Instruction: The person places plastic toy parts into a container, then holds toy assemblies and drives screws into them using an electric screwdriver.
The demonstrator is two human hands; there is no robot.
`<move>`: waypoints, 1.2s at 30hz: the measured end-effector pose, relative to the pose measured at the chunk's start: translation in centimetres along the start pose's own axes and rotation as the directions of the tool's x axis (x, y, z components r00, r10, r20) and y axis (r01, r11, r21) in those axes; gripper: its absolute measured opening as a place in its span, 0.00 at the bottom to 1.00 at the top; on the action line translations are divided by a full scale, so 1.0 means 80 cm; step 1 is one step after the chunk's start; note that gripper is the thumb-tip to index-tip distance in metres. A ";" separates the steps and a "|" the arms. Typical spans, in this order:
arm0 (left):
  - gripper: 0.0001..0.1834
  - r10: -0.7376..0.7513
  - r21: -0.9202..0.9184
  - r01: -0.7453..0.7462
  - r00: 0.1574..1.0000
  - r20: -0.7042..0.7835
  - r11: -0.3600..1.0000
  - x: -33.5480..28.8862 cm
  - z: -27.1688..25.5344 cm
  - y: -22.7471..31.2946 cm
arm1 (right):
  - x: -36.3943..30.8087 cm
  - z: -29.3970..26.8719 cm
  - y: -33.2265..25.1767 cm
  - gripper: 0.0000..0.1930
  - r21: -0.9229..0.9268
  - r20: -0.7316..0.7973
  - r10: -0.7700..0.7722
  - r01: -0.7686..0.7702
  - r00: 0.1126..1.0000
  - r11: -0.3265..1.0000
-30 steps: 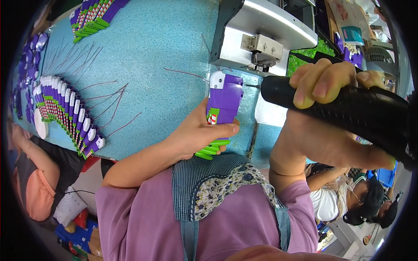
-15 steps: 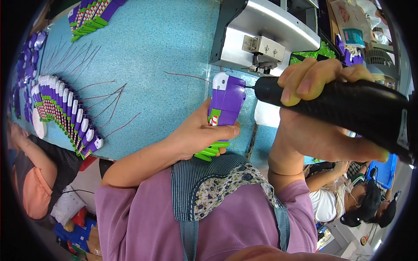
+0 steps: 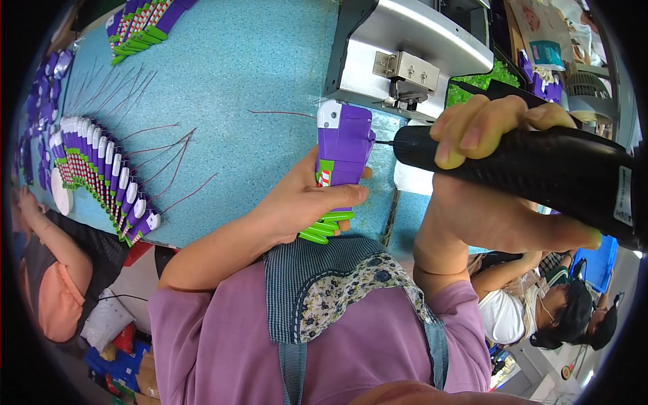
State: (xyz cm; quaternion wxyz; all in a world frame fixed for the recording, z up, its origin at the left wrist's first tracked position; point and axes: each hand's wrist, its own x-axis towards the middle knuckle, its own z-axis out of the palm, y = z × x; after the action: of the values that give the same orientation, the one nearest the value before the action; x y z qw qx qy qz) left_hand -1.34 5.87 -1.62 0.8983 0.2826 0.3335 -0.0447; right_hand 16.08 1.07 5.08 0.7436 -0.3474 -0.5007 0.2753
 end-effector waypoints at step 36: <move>0.22 -0.013 -0.028 0.014 0.999 0.035 1.000 0.001 -0.001 0.001 | -0.016 0.006 0.015 0.48 0.104 -0.043 0.113 -0.108 0.993 0.989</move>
State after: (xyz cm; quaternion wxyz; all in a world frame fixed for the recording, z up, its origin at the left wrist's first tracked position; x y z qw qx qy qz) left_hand -1.33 5.98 -1.70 0.9075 0.2670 0.3204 -0.0509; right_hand 15.09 0.98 3.54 0.7557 -0.3432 -0.4477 0.3326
